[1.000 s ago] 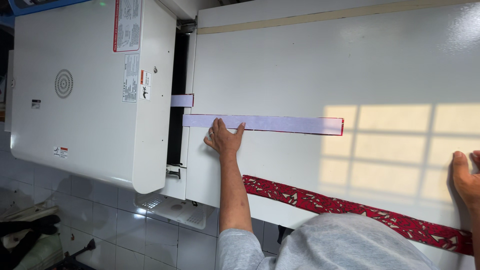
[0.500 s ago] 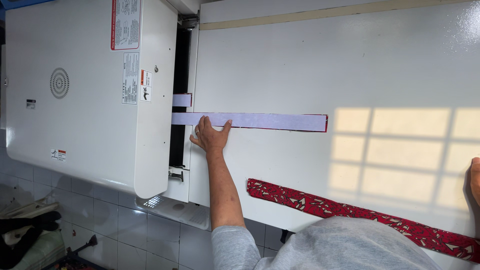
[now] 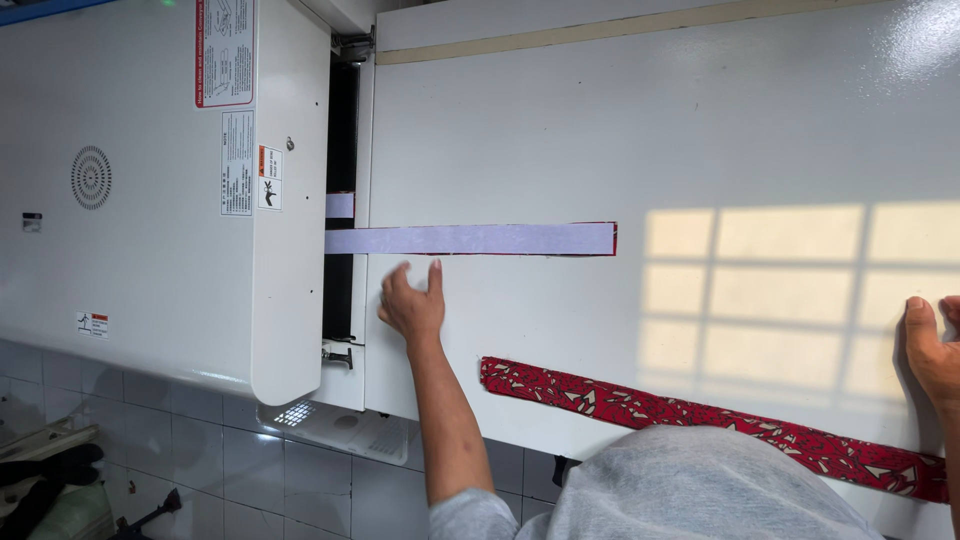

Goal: The person repeatedly places a white paper strip on top of a red patterned strip on a table, then feeds the combined strip into a machine. The person picks up the processed strip and repeats the process with new strips throughout the clip.

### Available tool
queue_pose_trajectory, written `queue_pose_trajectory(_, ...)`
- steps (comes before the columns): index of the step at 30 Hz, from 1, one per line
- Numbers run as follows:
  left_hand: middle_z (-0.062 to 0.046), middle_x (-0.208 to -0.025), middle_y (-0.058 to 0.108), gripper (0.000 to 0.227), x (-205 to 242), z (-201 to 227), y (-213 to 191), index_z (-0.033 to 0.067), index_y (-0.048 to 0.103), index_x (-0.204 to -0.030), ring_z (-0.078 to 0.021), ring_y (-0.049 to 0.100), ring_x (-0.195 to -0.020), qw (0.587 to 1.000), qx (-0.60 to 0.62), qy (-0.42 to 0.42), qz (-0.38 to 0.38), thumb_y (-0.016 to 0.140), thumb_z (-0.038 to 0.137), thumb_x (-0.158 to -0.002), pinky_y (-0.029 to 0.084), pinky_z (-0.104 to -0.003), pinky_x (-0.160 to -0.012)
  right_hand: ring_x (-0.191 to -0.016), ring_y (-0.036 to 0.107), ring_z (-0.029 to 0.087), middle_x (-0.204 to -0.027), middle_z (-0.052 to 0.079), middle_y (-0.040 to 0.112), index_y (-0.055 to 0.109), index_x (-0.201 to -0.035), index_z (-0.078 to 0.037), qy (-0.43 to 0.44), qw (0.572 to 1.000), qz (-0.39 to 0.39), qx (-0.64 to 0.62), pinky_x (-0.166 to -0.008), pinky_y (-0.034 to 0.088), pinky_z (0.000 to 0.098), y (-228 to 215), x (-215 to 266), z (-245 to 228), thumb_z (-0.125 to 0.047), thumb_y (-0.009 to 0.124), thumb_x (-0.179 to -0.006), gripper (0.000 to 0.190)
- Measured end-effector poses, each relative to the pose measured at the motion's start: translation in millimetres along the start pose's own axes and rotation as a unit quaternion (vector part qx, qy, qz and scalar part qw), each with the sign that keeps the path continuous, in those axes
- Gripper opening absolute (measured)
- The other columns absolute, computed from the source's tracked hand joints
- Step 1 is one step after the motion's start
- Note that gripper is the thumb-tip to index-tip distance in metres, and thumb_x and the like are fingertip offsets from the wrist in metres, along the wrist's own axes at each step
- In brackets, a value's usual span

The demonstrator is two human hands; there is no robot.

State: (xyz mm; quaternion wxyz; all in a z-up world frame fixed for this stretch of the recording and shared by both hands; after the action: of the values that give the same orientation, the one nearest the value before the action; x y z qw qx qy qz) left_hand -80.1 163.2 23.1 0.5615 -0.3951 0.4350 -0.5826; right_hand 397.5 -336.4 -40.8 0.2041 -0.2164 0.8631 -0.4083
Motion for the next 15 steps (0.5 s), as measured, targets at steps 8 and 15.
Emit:
queue_pose_trajectory(8,-0.008,-0.105,0.072,0.063,149,-16,-31,0.0082,0.068,-0.109,-0.0238,0.069,-0.098,0.961,0.071,-0.160,-0.215,0.092,0.049,-0.067,0.055,-0.039,-0.084,-0.109,0.063,0.016,-0.117,0.010,0.062,0.058,-0.120,0.003,0.021,0.995,0.032,-0.091,-0.102,0.054,0.0265,4,21,40,-0.019,0.070,-0.107,0.028)
queue_pose_trajectory(15,-0.002,-0.086,0.079,0.035,192,-17,-23,0.0097,0.075,-0.097,-0.0178,0.075,-0.079,0.961,0.156,-0.182,-0.139,0.089,0.031,-0.073,0.058,-0.035,-0.074,-0.094,0.073,0.011,-0.104,0.003,0.073,0.067,-0.100,-0.007,-0.028,0.994,0.038,0.094,-0.090,0.059,0.0226,-8,26,55,-0.025,0.076,-0.100,0.021)
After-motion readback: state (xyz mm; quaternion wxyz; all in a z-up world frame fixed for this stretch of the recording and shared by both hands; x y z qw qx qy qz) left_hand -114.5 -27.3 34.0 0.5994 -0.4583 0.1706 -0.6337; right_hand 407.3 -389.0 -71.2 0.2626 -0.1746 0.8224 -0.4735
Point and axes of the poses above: each hand's wrist, its own x-axis away from the middle knuckle, its own y-axis out of the palm, z = x × y, the point moved 2 cm from there along -x, towards the middle knuckle
